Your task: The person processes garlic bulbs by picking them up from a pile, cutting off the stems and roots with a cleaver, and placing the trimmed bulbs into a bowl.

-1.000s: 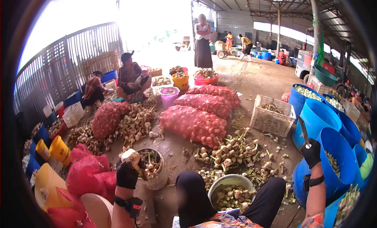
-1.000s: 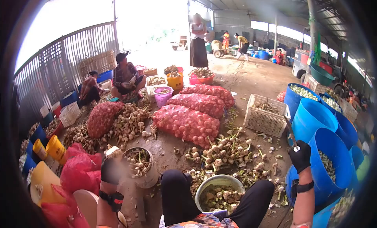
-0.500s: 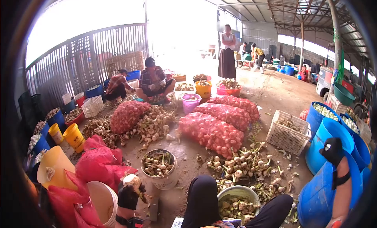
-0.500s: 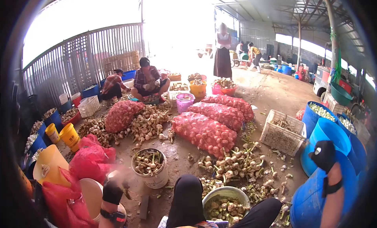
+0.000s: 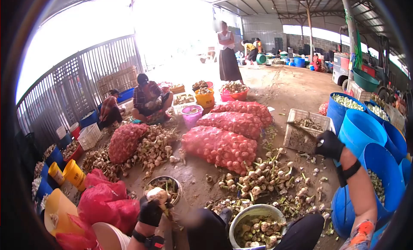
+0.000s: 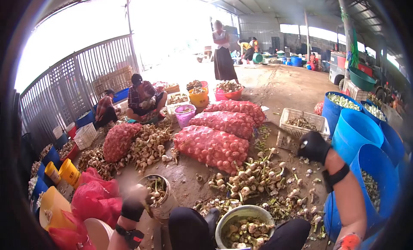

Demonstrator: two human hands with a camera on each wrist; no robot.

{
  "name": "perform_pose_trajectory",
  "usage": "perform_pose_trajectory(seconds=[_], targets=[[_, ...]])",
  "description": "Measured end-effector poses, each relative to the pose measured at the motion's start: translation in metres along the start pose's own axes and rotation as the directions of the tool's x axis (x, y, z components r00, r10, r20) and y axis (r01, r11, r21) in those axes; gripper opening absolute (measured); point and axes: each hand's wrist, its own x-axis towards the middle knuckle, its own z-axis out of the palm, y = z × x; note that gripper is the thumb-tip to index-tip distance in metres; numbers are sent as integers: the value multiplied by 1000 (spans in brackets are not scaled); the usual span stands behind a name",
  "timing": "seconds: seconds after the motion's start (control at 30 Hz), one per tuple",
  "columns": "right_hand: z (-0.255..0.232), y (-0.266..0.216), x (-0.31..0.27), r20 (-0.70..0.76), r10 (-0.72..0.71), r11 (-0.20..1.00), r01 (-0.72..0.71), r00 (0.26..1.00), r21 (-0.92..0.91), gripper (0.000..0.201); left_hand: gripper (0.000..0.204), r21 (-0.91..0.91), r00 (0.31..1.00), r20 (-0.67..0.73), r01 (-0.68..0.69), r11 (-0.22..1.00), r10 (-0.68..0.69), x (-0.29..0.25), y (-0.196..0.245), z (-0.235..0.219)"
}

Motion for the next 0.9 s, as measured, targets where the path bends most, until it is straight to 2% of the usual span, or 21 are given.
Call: perform_pose_trajectory(seconds=[0.03, 0.07, 0.1, 0.17, 0.23, 0.3, 0.4, 0.43, 0.47, 0.5, 0.53, 0.57, 0.6, 0.63, 0.67, 0.7, 0.73, 0.77, 0.8, 0.87, 0.9], targets=[[8, -10, 0, 91, 115, 990, -121, 989, 68, 30, 44, 3, 991, 108, 78, 997, -78, 13, 3, 18], [16, -21, -3, 146, 257, 960, -269, 955, 76, 31, 14, -155, 977, -9, 210, 965, -214, 26, -2, 48], [29, -19, -4, 279, 383, 850, -455, 880, 265, 32, 14, -153, 976, 0, 215, 965, -217, 35, -8, 71], [82, 14, -11, 221, 277, 859, -344, 935, 379, 29, 24, -354, 964, 138, 263, 897, -228, 57, -20, 107], [113, 15, -16, 328, 391, 709, -508, 860, 488, 22, 40, -302, 902, 293, 401, 865, -317, 83, -35, 136], [135, 11, -21, 418, 398, 453, -571, 817, 685, 24, 46, -232, 860, 393, 436, 870, -326, 107, -65, 174], [196, 50, -36, 337, 405, 445, -505, 850, 739, 29, 41, -291, 854, 456, 409, 865, -250, 123, -116, 222], [214, 65, -43, 365, 439, 411, -545, 821, 730, 30, 38, -171, 849, 445, 393, 904, -285, 124, -122, 233], [227, 69, -59, 408, 474, 365, -596, 780, 715, 30, 39, -148, 853, 442, 374, 915, -277, 125, -127, 235], [200, 46, -58, 452, 494, 197, -602, 743, 774, 26, 40, -125, 855, 438, 366, 922, -279, 126, -134, 238], [221, 63, -75, 337, 508, 184, -482, 793, 856, 23, 41, -235, 863, 463, 340, 911, -202, 130, -143, 236], [225, 82, -90, 347, 465, 280, -507, 815, 815, 18, 42, -338, 870, 471, 329, 882, -145, 131, -148, 227], [214, 74, -96, 295, 514, 271, -479, 806, 835, 11, 43, 55, 899, 428, 73, 996, -89, 127, -126, 219], [205, 79, -109, 374, 521, 278, -567, 768, 776, 7, 25, 199, 929, 358, -175, 964, 94, 121, -134, 201], [220, 107, -138, 76, 203, 777, -208, 976, 594, 8, 23, 565, 801, 590, -502, 655, 105, 124, -109, 186], [173, 62, -125, 379, 623, 155, -583, 685, 798, 10, 40, 757, 878, 470, -349, 552, -89, 116, -94, 166], [164, 59, -135, 346, 643, 172, -569, 683, 804, 10, 34, 494, 896, 393, -17, 869, -205, 120, -100, 142], [159, 56, -145, 284, 653, 214, -530, 702, 820, 11, 28, 99, 885, 337, 307, 947, -322, 124, -101, 124], [158, 61, -152, 293, 697, 198, -568, 655, 799, 12, 28, 105, 878, 347, 314, 944, -331, 125, -105, 114], [146, 57, -171, 319, 757, 176, -649, 570, 740, 15, 43, -235, 931, 244, 329, 915, -272, 93, -92, 84], [149, 70, -191, 308, 739, 178, -615, 599, 768, 17, 51, -398, 950, 177, 309, 863, -258, 73, -84, 69]])
